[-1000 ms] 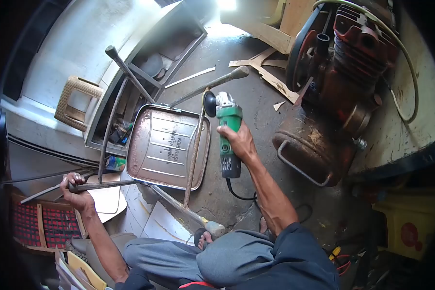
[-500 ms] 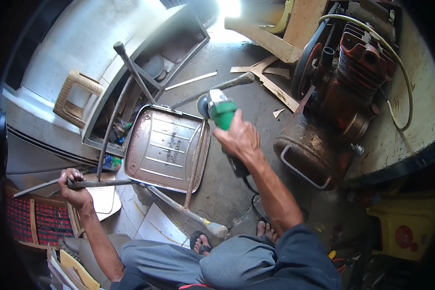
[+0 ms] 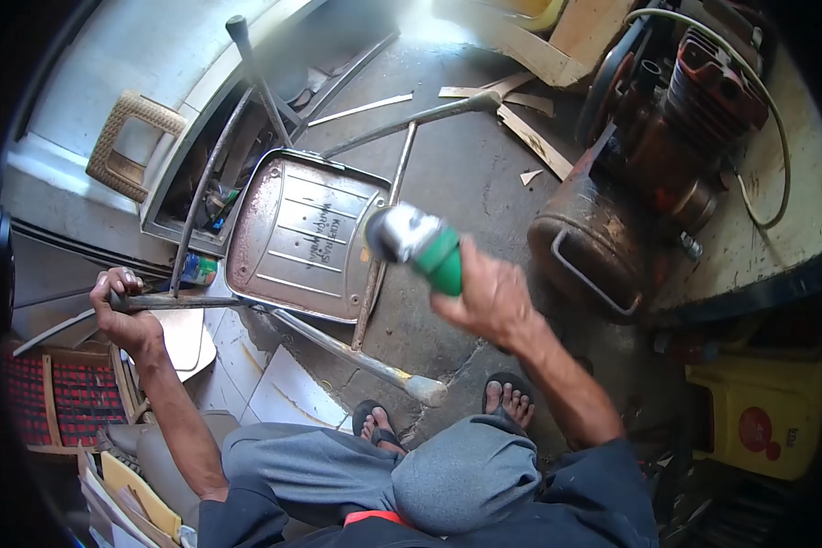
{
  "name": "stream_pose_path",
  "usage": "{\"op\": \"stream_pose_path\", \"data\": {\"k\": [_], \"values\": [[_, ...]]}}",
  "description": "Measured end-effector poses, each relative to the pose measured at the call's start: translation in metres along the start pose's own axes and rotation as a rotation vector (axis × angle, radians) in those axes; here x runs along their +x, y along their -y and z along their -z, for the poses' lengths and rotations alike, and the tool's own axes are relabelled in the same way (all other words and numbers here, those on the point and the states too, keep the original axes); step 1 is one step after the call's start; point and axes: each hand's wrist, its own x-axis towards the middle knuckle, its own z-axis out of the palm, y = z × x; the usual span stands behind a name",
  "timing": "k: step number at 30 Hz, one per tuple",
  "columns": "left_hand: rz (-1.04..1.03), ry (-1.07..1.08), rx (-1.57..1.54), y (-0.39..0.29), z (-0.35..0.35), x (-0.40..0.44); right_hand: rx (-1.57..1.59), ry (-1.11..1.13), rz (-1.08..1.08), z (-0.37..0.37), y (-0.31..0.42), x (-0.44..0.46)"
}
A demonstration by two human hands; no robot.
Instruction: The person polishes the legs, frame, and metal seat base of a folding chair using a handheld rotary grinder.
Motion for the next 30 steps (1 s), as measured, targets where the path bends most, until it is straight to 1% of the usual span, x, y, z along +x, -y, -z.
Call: {"op": "stream_pose_path", "data": {"k": [3,5,7,8,9,12,15,16,18,19,21,23,24,25,27,28,29,30], "values": [[0.003,0.011,-0.027,0.000,0.004,-0.001,-0.008,0.012,0.160,-0.017,0.008,-0.040],[-0.008,0.025,-0.024,-0.001,0.006,-0.001,0.002,-0.015,0.174,-0.015,0.010,-0.039],[0.029,0.039,-0.048,-0.002,0.008,0.001,0.001,-0.086,0.029,-0.009,0.004,-0.022],[0.032,0.026,-0.030,-0.004,0.004,-0.001,0.020,-0.072,-0.054,-0.010,-0.005,-0.014],[0.019,0.055,-0.041,-0.003,0.005,0.001,0.027,-0.062,-0.045,-0.008,-0.007,-0.018],[0.008,0.019,-0.052,0.000,0.005,0.004,-0.027,0.038,0.175,0.002,0.001,-0.030],[0.016,0.021,-0.067,-0.001,0.004,0.003,-0.175,0.176,0.321,0.009,0.029,-0.039],[0.004,-0.024,-0.056,-0.001,0.000,0.002,-0.172,0.181,0.335,0.007,0.029,-0.034],[0.000,0.014,-0.052,0.001,0.006,0.005,-0.224,0.136,0.210,0.008,0.025,-0.022],[-0.008,0.029,-0.052,0.002,0.006,0.005,-0.259,0.070,0.235,0.015,0.024,-0.018],[-0.025,0.003,-0.059,0.002,0.005,0.003,-0.272,0.144,0.274,0.022,0.022,-0.021],[-0.010,0.038,-0.057,0.001,0.004,0.002,-0.252,0.246,0.328,0.019,0.027,-0.033],[-0.006,0.023,-0.066,0.000,0.002,0.001,-0.260,0.244,0.368,0.022,0.035,-0.036],[0.002,0.023,-0.066,0.001,0.001,0.000,-0.261,0.250,0.363,0.022,0.038,-0.035],[-0.020,0.033,-0.076,0.002,0.003,0.001,-0.291,0.223,0.238,0.022,0.045,-0.030],[-0.029,0.045,-0.091,0.006,0.006,0.003,-0.355,0.192,0.199,0.025,0.051,-0.025],[-0.034,0.036,-0.095,0.004,0.005,0.004,-0.361,0.192,0.208,0.029,0.056,-0.021],[-0.030,-0.002,-0.059,0.002,0.000,0.001,-0.358,0.245,0.241,0.032,0.061,-0.020]]}}
